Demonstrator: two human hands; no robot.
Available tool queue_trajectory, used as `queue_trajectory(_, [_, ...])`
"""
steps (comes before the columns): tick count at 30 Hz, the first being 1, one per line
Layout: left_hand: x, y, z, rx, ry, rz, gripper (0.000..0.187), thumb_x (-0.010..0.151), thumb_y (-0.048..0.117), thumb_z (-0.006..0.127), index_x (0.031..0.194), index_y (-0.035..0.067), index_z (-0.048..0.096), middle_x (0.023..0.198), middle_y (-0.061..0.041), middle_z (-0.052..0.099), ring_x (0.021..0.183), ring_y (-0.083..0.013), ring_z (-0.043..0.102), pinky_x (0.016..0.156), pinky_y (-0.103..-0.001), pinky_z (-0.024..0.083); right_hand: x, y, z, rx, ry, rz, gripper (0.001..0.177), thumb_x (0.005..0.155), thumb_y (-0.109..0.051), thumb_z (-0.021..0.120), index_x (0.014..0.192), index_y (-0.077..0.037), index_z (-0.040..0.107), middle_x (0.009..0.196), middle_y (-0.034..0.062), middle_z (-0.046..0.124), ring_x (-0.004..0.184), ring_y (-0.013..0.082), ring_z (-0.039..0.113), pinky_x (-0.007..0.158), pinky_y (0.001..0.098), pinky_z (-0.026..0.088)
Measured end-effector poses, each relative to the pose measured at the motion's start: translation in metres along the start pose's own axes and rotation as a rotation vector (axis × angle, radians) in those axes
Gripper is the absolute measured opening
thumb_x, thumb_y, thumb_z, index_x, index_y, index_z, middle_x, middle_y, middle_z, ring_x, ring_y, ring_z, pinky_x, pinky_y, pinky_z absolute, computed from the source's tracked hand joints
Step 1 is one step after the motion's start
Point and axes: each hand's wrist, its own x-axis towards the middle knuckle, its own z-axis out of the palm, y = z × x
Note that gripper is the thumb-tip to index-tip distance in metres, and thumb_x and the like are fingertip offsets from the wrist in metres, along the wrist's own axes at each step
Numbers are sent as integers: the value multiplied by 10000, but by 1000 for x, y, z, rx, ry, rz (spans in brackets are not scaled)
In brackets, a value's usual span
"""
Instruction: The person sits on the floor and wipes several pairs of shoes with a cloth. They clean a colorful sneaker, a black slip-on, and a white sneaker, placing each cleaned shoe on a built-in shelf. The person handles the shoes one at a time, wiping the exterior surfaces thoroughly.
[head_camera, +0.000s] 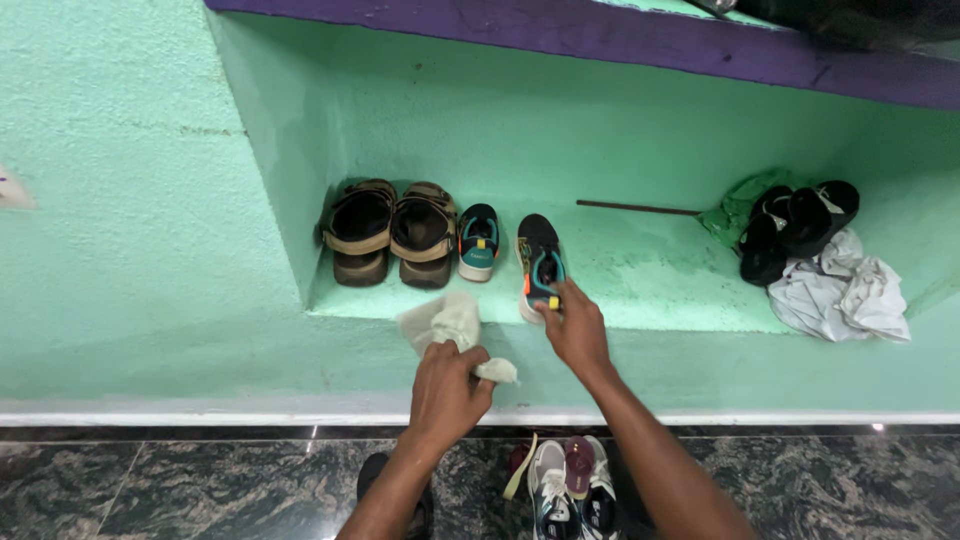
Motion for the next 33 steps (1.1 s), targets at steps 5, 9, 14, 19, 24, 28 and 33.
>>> queue_trajectory(5, [-3, -3, -12, -85, -53, -114, 262, 754, 88, 764, 1006, 43, 707, 974, -181, 533, 892, -388, 608, 772, -506, 509, 60, 11, 32, -137, -48, 140, 427, 864, -267, 809, 1211, -53, 682, 1001, 244, 731, 926, 425, 705, 795, 503, 555])
queue_trajectory(9, [-5, -4, -24, -49, -118, -199, 289, 743, 73, 762, 1027, 46, 708, 996, -170, 532, 908, -378, 622, 786, -500, 519, 74, 2, 48, -99, -38, 81, 423, 827, -256, 807, 1188, -64, 699, 1038, 218, 740, 933, 425, 707, 791, 508, 560])
queue_trajectory(14, [-8, -5, -23, -35, -191, -238, 325, 753, 85, 777, 1069, 38, 713, 1027, -166, 531, 944, -358, 638, 821, -480, 542, 76, 2, 58, -91, -10, 48, 453, 826, -238, 813, 1213, -44, 679, 1128, 215, 730, 981, 425, 699, 812, 511, 552])
queue_trajectory(19, [-10, -5, -21, -34, -145, -187, 316, 752, 79, 780, 1061, 30, 730, 1024, -180, 538, 943, -378, 636, 817, -489, 549, 80, 5, 67, -34, -38, 86, 467, 837, -231, 819, 1249, -69, 672, 1154, 207, 733, 1034, 394, 710, 869, 480, 559])
queue_trajectory(24, [-9, -3, -19, -33, -259, -279, 300, 802, 102, 749, 1097, 54, 715, 1137, -182, 525, 1013, -366, 641, 883, -463, 553, 73, 2, 52, 53, -16, 70, 622, 803, -171, 812, 1372, -65, 585, 1172, 245, 694, 1049, 405, 690, 866, 483, 555])
queue_trajectory(28, [-13, -5, -19, -4, -14, -12, 302, 734, 99, 798, 1027, 37, 763, 1399, -300, 388, 1224, -506, 492, 1012, -528, 415, 24, -4, 32, 203, 49, 67, 564, 850, -192, 787, 1361, -61, 587, 1219, 182, 712, 1123, 313, 699, 873, 443, 575])
queue_trajectory(33, [-16, -15, -13, 135, 113, 123, 284, 700, 130, 776, 975, 62, 789, 1479, -329, 389, 1310, -552, 419, 1053, -566, 291, -47, -21, -11, 365, -290, 187, 408, 943, -272, 738, 1311, -107, 677, 1196, 72, 792, 1110, 187, 751, 928, 375, 600])
